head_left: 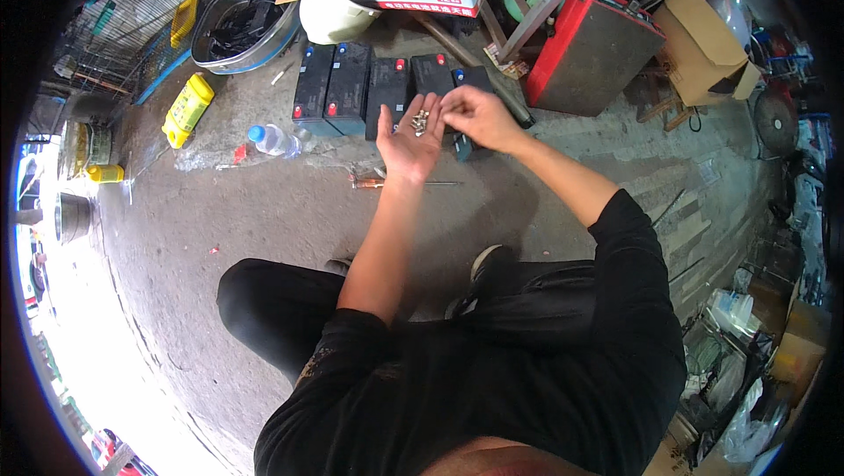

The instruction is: The person sits on the floor and uses a screwdriver to tighten nuts onto the terminals of several black batteries arranged in a row. After securing the nuts, the person stands and places bubble wrap into a cardboard box.

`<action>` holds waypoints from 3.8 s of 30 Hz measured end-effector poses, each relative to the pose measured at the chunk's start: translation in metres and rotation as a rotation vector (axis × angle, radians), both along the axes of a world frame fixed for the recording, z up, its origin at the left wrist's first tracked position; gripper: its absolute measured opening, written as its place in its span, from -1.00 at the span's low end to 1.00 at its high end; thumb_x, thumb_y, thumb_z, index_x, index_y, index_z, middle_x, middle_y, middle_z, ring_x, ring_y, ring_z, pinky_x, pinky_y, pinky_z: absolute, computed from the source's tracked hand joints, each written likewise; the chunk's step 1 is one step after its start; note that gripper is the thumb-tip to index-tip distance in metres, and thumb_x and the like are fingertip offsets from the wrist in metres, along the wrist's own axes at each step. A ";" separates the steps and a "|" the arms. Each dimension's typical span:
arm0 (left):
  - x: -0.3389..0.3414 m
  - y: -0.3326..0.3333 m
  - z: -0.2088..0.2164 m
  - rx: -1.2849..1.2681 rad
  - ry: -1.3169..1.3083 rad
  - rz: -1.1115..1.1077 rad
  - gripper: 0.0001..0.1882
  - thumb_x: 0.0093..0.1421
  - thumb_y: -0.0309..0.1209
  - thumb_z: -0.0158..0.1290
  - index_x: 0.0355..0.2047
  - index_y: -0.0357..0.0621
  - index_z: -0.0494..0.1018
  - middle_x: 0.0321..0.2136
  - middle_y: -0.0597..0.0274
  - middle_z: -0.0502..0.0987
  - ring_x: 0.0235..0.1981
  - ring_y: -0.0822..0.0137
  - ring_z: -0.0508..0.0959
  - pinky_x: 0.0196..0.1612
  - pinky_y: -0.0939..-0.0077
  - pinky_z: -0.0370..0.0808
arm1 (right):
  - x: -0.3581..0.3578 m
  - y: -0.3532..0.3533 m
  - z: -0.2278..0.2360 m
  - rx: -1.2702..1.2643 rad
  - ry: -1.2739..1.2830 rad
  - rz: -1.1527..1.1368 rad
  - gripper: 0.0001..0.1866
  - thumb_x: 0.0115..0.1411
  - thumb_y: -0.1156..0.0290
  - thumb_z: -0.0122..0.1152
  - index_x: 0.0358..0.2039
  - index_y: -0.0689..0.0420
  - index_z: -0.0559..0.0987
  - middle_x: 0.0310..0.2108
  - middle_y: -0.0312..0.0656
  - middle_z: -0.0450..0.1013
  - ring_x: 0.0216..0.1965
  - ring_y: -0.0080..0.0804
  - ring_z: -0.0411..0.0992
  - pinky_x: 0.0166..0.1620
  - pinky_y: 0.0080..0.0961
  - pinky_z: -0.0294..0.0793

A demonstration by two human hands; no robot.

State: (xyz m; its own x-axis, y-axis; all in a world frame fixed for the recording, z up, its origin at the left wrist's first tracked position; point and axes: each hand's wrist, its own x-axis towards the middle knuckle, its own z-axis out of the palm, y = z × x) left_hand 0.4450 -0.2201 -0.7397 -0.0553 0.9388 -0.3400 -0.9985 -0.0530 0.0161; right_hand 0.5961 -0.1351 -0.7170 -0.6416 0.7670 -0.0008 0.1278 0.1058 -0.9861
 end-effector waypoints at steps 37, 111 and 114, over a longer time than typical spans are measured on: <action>-0.007 -0.004 -0.004 -0.004 -0.036 0.036 -0.20 0.29 -0.02 0.04 0.27 -0.44 0.09 0.25 -0.23 0.24 0.32 -0.10 0.23 0.36 0.05 0.23 | 0.068 -0.016 -0.040 0.511 -0.326 -0.088 -0.87 0.11 0.47 0.31 -0.32 0.17 0.58 -0.39 -0.20 0.51 -0.30 -0.26 0.49 -0.23 -0.35 0.47; -0.002 -0.004 -0.014 -0.027 -0.027 -0.015 -0.24 0.30 -0.06 0.02 0.27 -0.42 0.09 0.25 -0.23 0.25 0.32 -0.10 0.24 0.35 0.06 0.23 | 0.062 -0.016 -0.051 0.443 -0.299 -0.119 -0.79 0.11 0.42 0.37 -0.28 0.19 0.55 -0.36 -0.20 0.48 -0.43 -0.36 0.46 -0.36 -0.45 0.42; -0.002 -0.003 -0.010 -0.035 -0.016 -0.007 -0.22 0.30 -0.06 0.01 0.29 -0.42 0.06 0.25 -0.23 0.25 0.33 -0.10 0.23 0.35 0.07 0.23 | 0.068 -0.017 -0.050 0.486 -0.297 -0.087 -0.79 0.11 0.41 0.37 -0.30 0.20 0.54 -0.36 -0.20 0.48 -0.44 -0.37 0.46 -0.37 -0.45 0.42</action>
State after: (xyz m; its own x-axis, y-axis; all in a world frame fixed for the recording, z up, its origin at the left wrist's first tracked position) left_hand 0.4427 -0.2236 -0.7502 -0.0435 0.9266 -0.3736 -0.9989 -0.0459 0.0023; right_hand 0.6640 -0.1516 -0.7675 -0.6020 0.7744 0.1947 0.4206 0.5148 -0.7471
